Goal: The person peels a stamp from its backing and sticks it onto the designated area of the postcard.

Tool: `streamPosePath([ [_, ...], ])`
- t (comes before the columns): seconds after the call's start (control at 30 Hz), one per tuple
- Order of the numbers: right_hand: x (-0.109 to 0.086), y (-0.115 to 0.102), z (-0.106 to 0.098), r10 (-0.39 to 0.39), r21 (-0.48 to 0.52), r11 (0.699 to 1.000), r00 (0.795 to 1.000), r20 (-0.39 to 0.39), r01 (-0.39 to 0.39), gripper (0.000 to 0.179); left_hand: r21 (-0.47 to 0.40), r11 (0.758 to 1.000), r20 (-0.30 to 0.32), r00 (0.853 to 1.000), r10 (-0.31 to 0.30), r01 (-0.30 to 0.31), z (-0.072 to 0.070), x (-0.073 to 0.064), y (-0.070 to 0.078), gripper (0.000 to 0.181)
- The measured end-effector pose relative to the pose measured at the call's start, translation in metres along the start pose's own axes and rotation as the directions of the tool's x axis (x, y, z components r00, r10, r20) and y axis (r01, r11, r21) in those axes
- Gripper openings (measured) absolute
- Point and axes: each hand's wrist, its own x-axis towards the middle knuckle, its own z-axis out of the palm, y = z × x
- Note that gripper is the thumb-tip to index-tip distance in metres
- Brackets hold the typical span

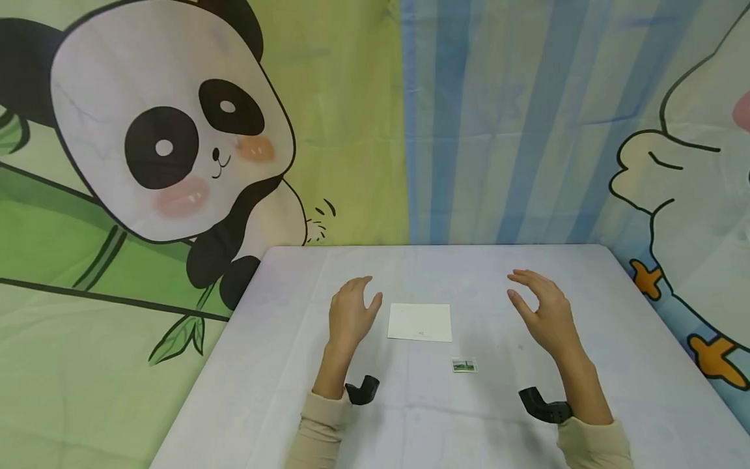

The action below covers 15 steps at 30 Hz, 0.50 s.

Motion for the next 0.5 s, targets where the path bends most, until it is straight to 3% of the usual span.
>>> streamPosePath([
  [0.13, -0.021, 0.0, 0.017, 0.036, 0.021, 0.999, 0.998, -0.055, -0.035, 0.026, -0.076, 0.996, -0.024, 0.999, -0.048, 0.046, 0.021, -0.018, -0.006, 0.035],
  [0.27, -0.043, 0.0, 0.036, 0.078, 0.059, 0.996, 0.995, -0.068, -0.074, 0.023, -0.121, 0.99, 0.001, 0.997, -0.077, 0.076, 0.043, -0.035, -0.009, 0.035],
  [0.37, -0.06, 0.0, 0.052, 0.096, 0.079, 0.993, 0.994, -0.047, -0.092, 0.023, -0.142, 0.986, 0.039, 0.996, -0.082, 0.087, 0.058, -0.045, -0.012, 0.038],
  [0.5, -0.083, 0.0, 0.071, 0.128, 0.117, 0.985, 0.992, 0.011, -0.128, 0.028, -0.16, 0.985, 0.079, 0.996, -0.045, 0.057, 0.077, -0.055, -0.018, 0.046],
])
